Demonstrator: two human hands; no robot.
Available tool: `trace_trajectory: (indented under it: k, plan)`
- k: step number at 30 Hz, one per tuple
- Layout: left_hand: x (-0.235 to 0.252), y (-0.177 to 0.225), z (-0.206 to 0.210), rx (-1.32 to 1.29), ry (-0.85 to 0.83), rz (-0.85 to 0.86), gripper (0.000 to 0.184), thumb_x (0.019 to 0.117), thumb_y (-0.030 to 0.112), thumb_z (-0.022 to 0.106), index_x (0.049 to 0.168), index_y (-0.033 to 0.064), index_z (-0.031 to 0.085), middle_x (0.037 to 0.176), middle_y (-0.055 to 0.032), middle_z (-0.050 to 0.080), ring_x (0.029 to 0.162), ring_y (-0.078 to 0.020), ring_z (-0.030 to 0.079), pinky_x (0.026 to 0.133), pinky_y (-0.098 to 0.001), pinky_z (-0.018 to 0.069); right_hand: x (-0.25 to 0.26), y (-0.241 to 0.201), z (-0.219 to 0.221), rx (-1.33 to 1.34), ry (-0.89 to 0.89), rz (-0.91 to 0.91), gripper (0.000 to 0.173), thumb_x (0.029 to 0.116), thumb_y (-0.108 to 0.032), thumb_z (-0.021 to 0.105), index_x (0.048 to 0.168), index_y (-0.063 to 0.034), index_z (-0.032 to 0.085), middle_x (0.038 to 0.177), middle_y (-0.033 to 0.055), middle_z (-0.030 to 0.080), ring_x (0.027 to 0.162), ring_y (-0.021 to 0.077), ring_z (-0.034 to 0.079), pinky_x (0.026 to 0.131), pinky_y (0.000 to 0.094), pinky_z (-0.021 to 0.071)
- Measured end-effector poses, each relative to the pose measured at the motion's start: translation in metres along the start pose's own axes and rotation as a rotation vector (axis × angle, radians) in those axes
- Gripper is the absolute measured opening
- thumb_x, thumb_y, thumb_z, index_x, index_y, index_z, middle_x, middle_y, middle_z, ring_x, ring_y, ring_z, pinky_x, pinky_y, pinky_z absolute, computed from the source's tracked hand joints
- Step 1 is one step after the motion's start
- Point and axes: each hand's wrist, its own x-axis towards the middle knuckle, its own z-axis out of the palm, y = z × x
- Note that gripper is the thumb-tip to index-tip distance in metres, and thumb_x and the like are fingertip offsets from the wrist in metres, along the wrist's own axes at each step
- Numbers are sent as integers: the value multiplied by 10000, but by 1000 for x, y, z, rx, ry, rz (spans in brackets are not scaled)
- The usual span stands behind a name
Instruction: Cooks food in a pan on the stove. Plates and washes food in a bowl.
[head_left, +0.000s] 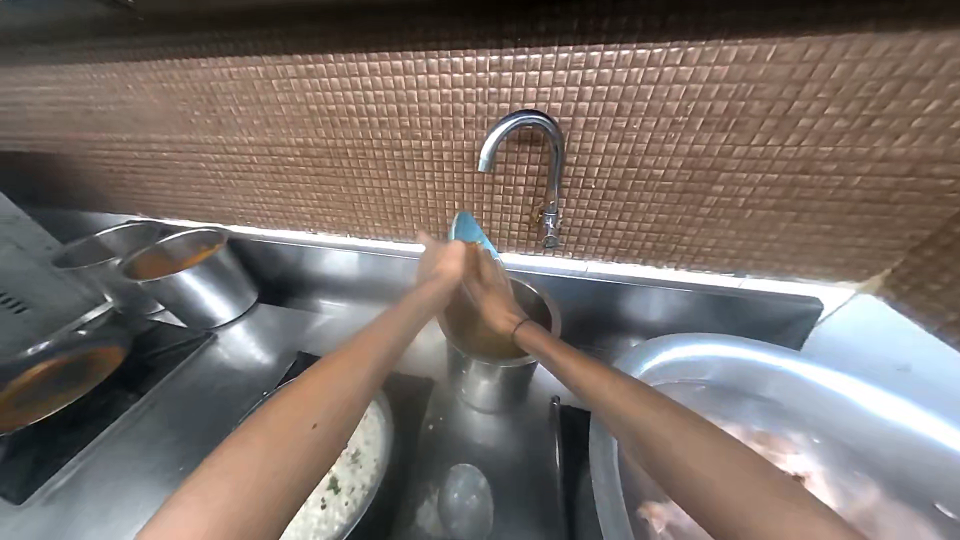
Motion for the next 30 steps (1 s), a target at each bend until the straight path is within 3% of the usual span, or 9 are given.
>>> trace_trajectory:
  k: [8,10,12,13,16,18,21,26,30]
  plan:
    - [-5,26,-1,420,101,164,960,962,500,577,1648,152,4,1247,-245,651,1135,-415,647,907,-609,517,14,-16,28,345,140,-6,611,1117,-350,260,1664,-121,116,1724,172,79,1593,355,68,1270,603,69]
    - [-1,20,-4,329,97,130,834,970,522,560,1600,97,216,1252,-258,638,1171,-422,624,929,-617,505,12,-22,23,275,104,29,626,1118,-407,276,1664,-138,132,1724,174,75,1589,377,60,1251,641,63]
    - [8,2,-5,10,65,49,593,1006,496,544,1342,8,575,1239,-261,626,1176,-406,592,940,-623,475,11,-23,10,98,31,48,687,1098,-521,296,1662,-148,174,1719,191,94,1582,416,62,1233,672,69]
    - [14,-8,-5,-212,18,-41,564,1018,482,521,1295,-3,598,1263,-230,605,1179,-364,571,943,-593,469,8,-25,-1,22,-8,57,723,1079,-582,300,1658,-160,202,1713,194,128,1579,419,82,1233,674,69]
    - [20,-36,-5,-781,-60,-203,476,1006,455,430,1300,101,553,1194,-158,636,1063,-311,620,826,-563,521,5,-29,-39,-166,196,49,609,1060,-518,463,1528,-129,472,1530,186,494,1432,390,440,1167,621,317]
    - [18,-47,-5,-952,-74,-204,485,1025,468,393,1347,133,530,1239,-163,625,1107,-328,613,867,-590,510,12,-22,-64,-154,515,131,471,1006,-339,615,1400,-83,584,1370,245,566,1255,452,543,995,616,456]
    - [20,-50,-2,-1008,-52,-168,519,1045,510,368,1372,139,524,1269,-160,619,1142,-326,607,898,-592,502,34,8,-86,-178,614,309,418,999,-287,645,1380,-118,615,1441,269,479,1294,494,479,962,631,462]
    - [22,-54,4,-1039,-51,-142,623,1059,606,311,1418,137,507,1313,-156,614,1183,-311,603,950,-567,504,42,35,-82,-924,229,-60,214,935,5,626,1089,-54,761,1343,170,603,1317,419,485,921,562,503]
    - [30,-56,7,-1009,-52,-140,614,1062,597,343,1424,130,505,1338,-157,600,1206,-317,589,966,-568,495,38,-5,-66,-727,297,-112,246,944,-65,625,1152,-82,755,1305,181,632,1270,411,533,986,614,426]
